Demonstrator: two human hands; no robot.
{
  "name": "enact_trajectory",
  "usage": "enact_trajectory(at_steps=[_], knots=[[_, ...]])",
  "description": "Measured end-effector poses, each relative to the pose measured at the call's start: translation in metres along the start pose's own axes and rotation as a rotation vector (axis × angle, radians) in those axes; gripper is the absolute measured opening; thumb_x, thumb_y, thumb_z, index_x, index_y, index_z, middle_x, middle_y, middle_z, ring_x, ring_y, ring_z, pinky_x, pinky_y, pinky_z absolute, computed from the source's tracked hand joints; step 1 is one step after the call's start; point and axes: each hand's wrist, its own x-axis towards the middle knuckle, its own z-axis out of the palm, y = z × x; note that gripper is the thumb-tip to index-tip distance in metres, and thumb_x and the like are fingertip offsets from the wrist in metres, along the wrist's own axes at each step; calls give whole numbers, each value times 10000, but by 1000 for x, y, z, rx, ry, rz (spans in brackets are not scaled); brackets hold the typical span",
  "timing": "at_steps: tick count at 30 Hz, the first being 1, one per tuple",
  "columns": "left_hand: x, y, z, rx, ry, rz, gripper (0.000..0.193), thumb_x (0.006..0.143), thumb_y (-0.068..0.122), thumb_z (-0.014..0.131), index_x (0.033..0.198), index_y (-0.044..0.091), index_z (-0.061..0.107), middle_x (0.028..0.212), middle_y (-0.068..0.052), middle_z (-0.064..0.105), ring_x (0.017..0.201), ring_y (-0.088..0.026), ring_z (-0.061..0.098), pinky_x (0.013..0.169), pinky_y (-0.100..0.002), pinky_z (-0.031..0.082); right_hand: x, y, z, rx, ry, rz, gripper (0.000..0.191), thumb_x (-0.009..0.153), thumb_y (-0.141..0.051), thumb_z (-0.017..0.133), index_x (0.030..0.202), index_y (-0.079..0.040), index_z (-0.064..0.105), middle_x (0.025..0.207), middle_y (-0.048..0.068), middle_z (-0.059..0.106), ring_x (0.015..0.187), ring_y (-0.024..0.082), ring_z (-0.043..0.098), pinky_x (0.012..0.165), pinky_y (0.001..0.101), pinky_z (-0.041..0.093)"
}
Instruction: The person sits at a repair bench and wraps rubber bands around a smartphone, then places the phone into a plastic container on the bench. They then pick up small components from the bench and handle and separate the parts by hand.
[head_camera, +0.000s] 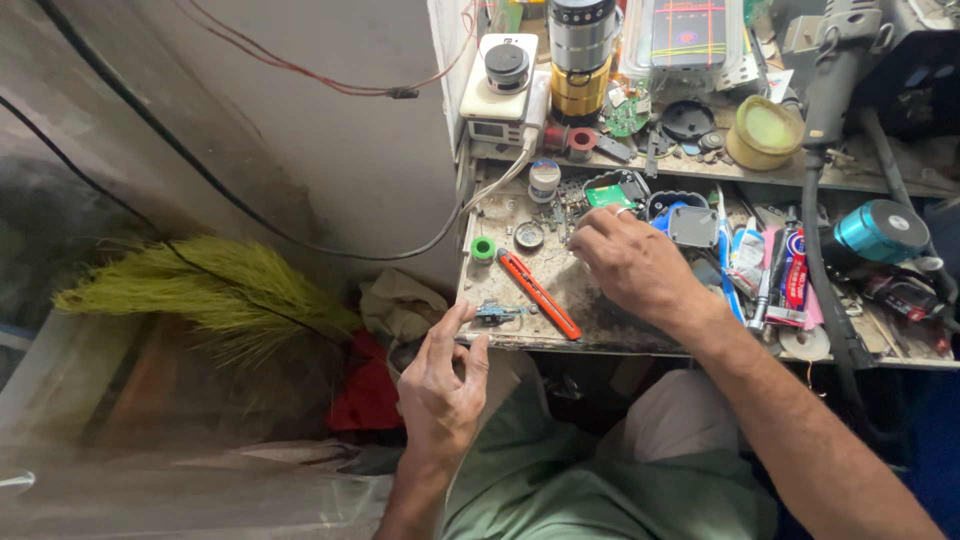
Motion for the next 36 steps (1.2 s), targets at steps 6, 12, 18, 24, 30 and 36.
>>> enact_trajectory(at_steps=[6, 12, 18, 24, 30, 36], knots=[[3, 17, 0, -126, -42, -39, 286, 938, 93, 737, 1216, 43, 692, 1097, -79, 748, 686, -117, 661, 583, -260, 552, -23, -17, -13, 970, -143, 701, 163, 980, -172, 646, 1074, -54, 707, 811, -6, 651, 632, 95, 562, 558, 268, 488], [7, 35, 5, -514, -277, -147, 323, 1004, 134, 693, 1308, 23, 681, 1035, -30, 717, 736, -72, 621, 647, -220, 537, -54, -45, -12, 1317, -369, 725, 218, 955, -188, 685, 1073, -20, 762, 710, -31, 644, 608, 33, 569, 520, 197, 459], [3, 33, 17, -877, -331, -599, 214, 993, 143, 693, 1132, -6, 757, 799, -28, 680, 569, -37, 555, 471, -195, 414, -66, -58, -16, 1393, -391, 834, 296, 941, -209, 672, 1123, 4, 768, 830, -3, 737, 651, 45, 589, 531, 208, 477], [-6, 25, 19, -913, -199, -722, 164, 958, 133, 696, 1004, -23, 722, 787, -51, 717, 552, -75, 630, 462, -222, 488, -84, -57, -21, 1578, -148, 862, 357, 931, -129, 690, 1244, 41, 667, 1011, 84, 777, 783, 86, 662, 678, 222, 530], [-10, 22, 17, -946, -229, -724, 158, 954, 123, 702, 1000, -27, 724, 782, -81, 732, 547, -95, 643, 464, -235, 507, -93, -58, -12, 1686, -1, 935, 384, 945, -101, 645, 1304, 32, 617, 1034, 124, 765, 850, 137, 726, 712, 237, 571], [-13, 19, 12, -968, -247, -731, 176, 957, 148, 702, 1007, -17, 737, 780, -73, 727, 536, -93, 636, 447, -233, 493, -90, -56, -5, 1702, 49, 880, 438, 961, -79, 652, 1376, 34, 569, 999, 122, 746, 807, 124, 707, 680, 212, 560]])
